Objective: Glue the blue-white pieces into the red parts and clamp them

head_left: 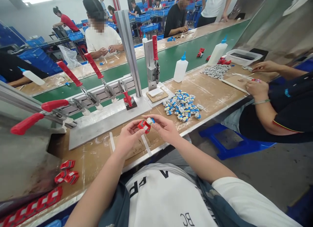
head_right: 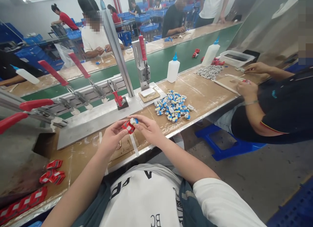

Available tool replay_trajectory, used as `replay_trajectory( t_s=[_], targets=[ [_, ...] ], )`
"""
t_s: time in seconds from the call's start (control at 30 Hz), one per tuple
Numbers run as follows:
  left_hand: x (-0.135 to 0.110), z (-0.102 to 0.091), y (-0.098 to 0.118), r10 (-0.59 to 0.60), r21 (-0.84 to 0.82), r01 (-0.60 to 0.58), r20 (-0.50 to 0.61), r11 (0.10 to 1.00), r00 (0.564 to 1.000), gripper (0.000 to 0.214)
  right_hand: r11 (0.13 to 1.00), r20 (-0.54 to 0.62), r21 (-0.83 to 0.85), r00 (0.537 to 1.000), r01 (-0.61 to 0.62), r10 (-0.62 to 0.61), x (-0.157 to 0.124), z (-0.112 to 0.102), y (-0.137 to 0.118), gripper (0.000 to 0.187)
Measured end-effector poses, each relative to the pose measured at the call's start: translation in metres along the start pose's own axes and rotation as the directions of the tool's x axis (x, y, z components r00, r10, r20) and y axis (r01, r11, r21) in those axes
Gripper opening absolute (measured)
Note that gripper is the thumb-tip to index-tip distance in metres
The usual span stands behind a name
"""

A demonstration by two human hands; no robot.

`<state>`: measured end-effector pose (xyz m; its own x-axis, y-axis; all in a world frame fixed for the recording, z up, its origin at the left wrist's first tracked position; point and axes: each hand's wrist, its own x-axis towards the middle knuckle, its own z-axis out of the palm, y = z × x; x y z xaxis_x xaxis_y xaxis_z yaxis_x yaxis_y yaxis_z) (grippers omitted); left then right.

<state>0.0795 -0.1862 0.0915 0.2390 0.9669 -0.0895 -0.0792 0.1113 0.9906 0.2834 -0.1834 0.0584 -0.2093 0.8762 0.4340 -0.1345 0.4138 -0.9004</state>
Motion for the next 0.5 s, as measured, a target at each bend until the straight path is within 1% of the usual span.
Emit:
replay_trajectory(
  t_s=[0.07, 0.13, 0.23, 0.3, 0.37, 0.43, 0.5],
  targets=[
    [0.001, -0.001, -0.003, -0.105, -0.084, 0.114, 0.103, 0.99, 0.989, 0.057, 0.997, 0.103, -0.019, 0.992, 0.069, -0.067, 0.001, -0.007, -0.002, 0.036],
    [0.001, -0.003, -0.006, -0.221, -0.132, 0.249, 0.193, 0.96, 0.956, 0.058, 0.987, 0.223, -0.059, 0.966, 0.151, -0.134, 0.004, -0.016, -0.004, 0.034],
    [-0.001, -0.004, -0.01, -0.346, -0.174, 0.388, 0.226, 0.905, 0.91, 0.055, 0.945, 0.375, -0.13, 0.897, 0.3, -0.233, 0.01, -0.027, -0.008, 0.031],
    [-0.002, -0.004, -0.011, -0.396, -0.186, 0.44, 0.233, 0.878, 0.888, 0.051, 0.906, 0.444, -0.154, 0.847, 0.394, -0.293, 0.013, -0.033, -0.01, 0.029],
    [-0.003, -0.003, -0.01, -0.421, -0.179, 0.468, 0.245, 0.866, 0.873, 0.047, 0.868, 0.499, -0.18, 0.803, 0.463, -0.324, 0.016, -0.038, -0.012, 0.028],
    [-0.004, -0.003, -0.01, -0.424, -0.172, 0.473, 0.258, 0.864, 0.868, 0.046, 0.837, 0.542, -0.216, 0.775, 0.503, -0.326, 0.018, -0.04, -0.013, 0.027],
    [-0.005, -0.002, -0.009, -0.416, -0.175, 0.472, 0.279, 0.864, 0.865, 0.048, 0.822, 0.564, -0.23, 0.76, 0.521, -0.324, 0.018, -0.041, -0.013, 0.027]
  ],
)
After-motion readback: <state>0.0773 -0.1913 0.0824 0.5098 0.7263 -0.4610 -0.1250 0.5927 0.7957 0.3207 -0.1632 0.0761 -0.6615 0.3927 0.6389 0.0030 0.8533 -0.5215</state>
